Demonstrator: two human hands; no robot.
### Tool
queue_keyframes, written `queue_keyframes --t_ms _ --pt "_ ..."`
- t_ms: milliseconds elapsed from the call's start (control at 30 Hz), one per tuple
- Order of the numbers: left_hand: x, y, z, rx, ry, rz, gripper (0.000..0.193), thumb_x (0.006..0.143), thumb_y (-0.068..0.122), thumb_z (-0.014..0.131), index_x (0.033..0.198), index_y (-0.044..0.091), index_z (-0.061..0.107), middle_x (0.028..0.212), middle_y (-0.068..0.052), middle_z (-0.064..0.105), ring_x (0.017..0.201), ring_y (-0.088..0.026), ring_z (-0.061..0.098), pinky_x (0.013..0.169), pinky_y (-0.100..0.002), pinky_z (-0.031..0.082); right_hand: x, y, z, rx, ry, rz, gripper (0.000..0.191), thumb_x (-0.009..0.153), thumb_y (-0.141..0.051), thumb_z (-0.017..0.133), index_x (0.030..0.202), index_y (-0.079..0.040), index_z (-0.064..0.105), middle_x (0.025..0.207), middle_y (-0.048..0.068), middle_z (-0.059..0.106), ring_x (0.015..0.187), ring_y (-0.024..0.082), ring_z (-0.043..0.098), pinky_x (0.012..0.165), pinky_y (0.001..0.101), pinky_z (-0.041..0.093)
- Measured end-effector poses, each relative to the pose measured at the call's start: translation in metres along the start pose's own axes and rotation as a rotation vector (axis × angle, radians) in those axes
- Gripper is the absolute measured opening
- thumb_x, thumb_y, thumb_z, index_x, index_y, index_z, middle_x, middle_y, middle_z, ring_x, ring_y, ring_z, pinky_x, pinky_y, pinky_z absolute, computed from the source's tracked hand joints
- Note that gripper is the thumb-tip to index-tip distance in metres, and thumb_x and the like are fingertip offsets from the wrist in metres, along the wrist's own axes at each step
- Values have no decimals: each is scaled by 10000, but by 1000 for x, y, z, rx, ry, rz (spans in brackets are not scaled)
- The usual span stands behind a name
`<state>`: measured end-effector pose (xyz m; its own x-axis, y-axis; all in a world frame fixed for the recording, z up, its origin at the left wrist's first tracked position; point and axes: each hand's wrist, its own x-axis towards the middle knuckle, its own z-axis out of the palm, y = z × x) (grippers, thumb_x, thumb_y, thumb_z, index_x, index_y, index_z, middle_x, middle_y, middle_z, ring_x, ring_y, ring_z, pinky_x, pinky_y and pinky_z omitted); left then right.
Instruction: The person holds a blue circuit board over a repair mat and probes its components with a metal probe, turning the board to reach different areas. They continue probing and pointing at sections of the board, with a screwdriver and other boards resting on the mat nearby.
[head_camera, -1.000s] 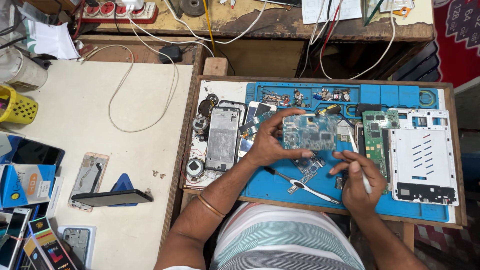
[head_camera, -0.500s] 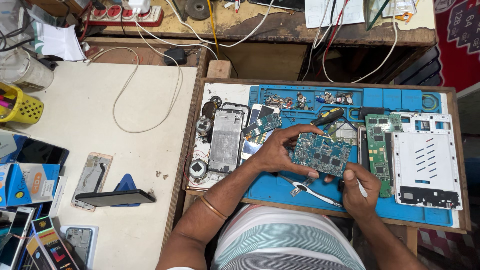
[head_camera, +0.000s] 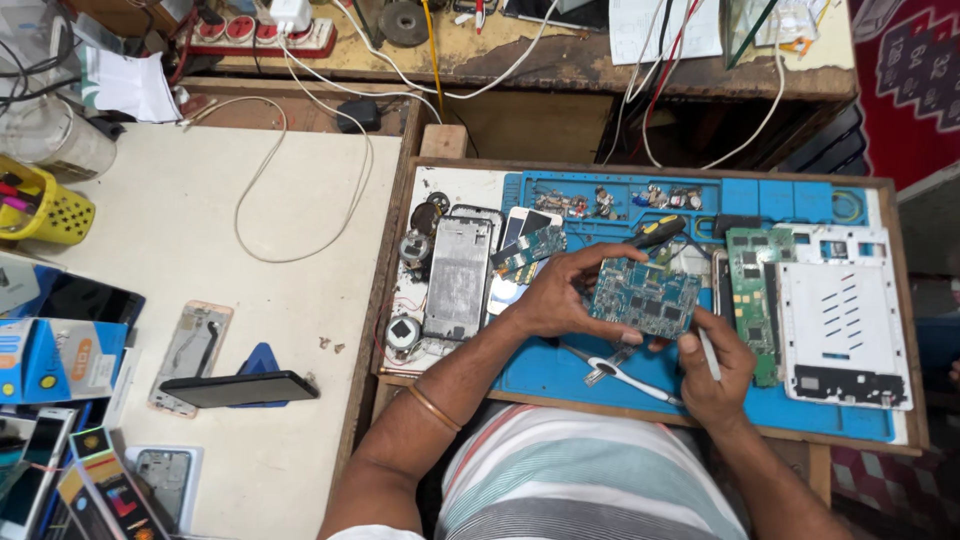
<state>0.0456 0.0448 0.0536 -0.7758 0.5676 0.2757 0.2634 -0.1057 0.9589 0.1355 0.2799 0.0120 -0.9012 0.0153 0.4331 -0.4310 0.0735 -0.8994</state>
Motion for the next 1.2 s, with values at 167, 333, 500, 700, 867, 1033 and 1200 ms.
queue_keyframes --t_ms 167,333,500,700,867,1033,1200 --pt "0 -7 -1 -69 20 23 840 694 249 987 1430 174 590 1333 -63 691 1193 -187 717 1100 -341 620 -2 -7 6 -68 -5 41 428 1069 -294 640 1310 59 622 1027 118 738 896 142 712 797 273 576" --pt "-2 -5 -1 -186 45 84 804 741 157 967 1441 144 571 1374 -60 648 1246 -180 656 1123 -350 570 -1 -9 11 -122 12 6 426 1085 -227 627 1386 68 562 1165 187 696 913 167 714 809 301 592" --pt "-1 -4 -1 -107 153 67 810 747 155 965 1446 139 557 1347 -67 676 1221 -182 687 1103 -348 593 0 -8 6 -105 110 -42 396 1171 -194 476 1485 46 457 1430 240 610 961 191 717 835 310 577" --pt "4 -10 5 -85 202 59 786 766 141 950 1430 140 529 1392 -82 620 1228 -205 684 1020 -354 640 -6 -1 -5 -22 197 -6 383 1169 -232 446 1415 56 500 1299 235 666 905 228 727 821 339 586" --pt "3 -7 11 -197 251 56 734 863 -25 848 1440 139 425 1376 -118 578 1250 -233 670 1045 -361 631 -12 6 -7 69 227 -29 428 1171 -315 448 1341 60 563 993 188 724 798 214 700 758 335 577" --pt "2 -1 9 -452 288 -43 629 930 -73 706 1409 139 358 1317 -117 568 1098 -225 718 880 -374 703 -19 10 -9 106 214 4 473 1168 -346 455 1259 86 624 864 155 670 726 182 627 683 312 532" --pt "4 -1 7 -425 252 -65 649 975 -54 670 1493 134 327 1226 -167 659 927 -235 763 810 -347 688 -15 13 -10 199 228 10 460 1189 -347 465 1243 78 633 859 185 678 726 189 646 662 289 531"
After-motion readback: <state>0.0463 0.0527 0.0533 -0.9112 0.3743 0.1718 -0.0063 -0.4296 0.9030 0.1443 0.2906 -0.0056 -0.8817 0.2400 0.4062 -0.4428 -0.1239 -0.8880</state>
